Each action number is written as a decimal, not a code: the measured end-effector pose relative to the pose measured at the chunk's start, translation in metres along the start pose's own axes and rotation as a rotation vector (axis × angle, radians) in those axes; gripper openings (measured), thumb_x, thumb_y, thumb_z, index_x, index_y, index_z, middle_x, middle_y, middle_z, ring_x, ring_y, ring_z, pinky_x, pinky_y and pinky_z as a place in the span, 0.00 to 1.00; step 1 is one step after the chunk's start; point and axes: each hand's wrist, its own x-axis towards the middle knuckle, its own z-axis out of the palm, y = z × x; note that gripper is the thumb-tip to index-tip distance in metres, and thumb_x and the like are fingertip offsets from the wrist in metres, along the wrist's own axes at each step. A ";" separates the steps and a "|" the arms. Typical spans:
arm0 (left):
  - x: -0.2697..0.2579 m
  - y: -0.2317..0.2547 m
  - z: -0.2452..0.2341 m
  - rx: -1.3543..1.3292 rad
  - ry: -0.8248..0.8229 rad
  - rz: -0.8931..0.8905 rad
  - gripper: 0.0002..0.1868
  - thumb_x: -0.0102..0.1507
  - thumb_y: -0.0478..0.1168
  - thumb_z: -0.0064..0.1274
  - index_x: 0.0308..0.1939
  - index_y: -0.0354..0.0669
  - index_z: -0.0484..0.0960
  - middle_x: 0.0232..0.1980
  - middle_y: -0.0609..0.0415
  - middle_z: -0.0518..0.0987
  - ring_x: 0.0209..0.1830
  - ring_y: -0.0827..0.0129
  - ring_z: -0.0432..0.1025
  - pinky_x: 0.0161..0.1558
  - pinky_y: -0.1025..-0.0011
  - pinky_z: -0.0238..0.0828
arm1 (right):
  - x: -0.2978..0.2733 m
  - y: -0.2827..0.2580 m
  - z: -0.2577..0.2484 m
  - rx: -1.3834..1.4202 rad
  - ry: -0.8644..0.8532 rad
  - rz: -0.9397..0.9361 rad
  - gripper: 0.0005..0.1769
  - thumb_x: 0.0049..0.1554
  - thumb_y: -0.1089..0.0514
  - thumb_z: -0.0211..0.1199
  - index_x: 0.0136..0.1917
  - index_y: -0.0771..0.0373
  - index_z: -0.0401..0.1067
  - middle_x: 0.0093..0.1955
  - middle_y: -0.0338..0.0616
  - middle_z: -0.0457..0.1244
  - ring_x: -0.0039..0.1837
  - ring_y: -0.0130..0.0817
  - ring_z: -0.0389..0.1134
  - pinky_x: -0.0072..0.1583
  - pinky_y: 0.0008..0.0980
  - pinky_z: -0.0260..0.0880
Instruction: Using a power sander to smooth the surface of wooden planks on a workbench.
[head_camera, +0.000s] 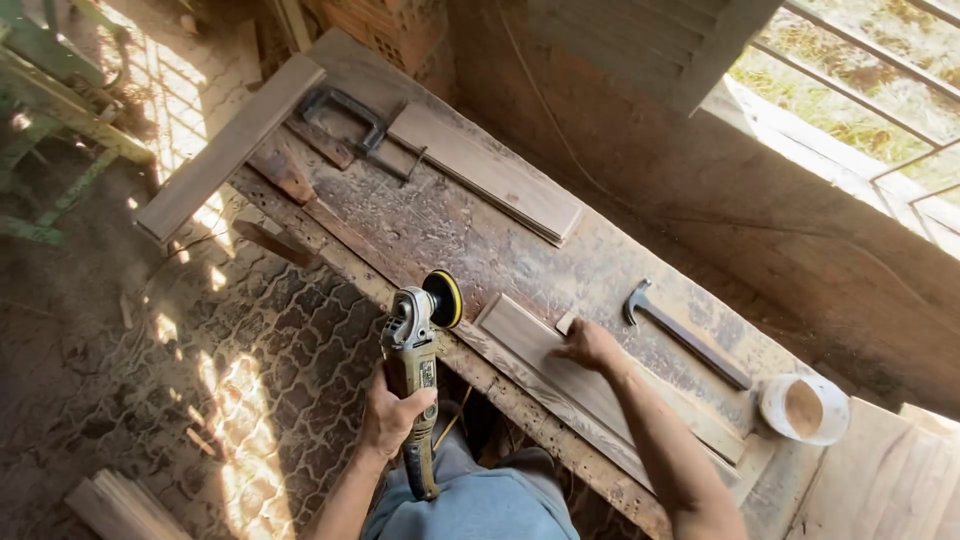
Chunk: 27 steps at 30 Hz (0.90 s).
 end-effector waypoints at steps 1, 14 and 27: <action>-0.001 0.007 -0.002 -0.024 -0.041 0.059 0.15 0.53 0.30 0.56 0.45 0.39 0.78 0.33 0.55 0.76 0.27 0.69 0.67 0.32 0.71 0.69 | 0.002 0.005 -0.005 0.132 -0.099 -0.071 0.26 0.46 0.37 0.75 0.40 0.60 0.73 0.45 0.43 0.69 0.45 0.35 0.71 0.49 0.35 0.80; 0.061 0.016 -0.105 0.143 0.143 0.091 0.23 0.50 0.34 0.59 0.50 0.37 0.75 0.37 0.52 0.78 0.29 0.67 0.71 0.34 0.69 0.73 | -0.052 -0.028 -0.009 0.174 0.032 -0.056 0.29 0.54 0.32 0.62 0.29 0.57 0.64 0.21 0.33 0.55 0.23 0.26 0.56 0.26 0.28 0.63; 0.179 0.011 -0.356 0.212 0.425 -0.231 0.43 0.44 0.31 0.65 0.63 0.32 0.68 0.46 0.39 0.82 0.36 0.54 0.78 0.40 0.61 0.79 | 0.264 -0.608 -0.063 0.948 -0.233 0.054 0.18 0.62 0.50 0.61 0.53 0.70 0.73 0.57 0.60 0.68 0.55 0.45 0.74 0.53 0.34 0.80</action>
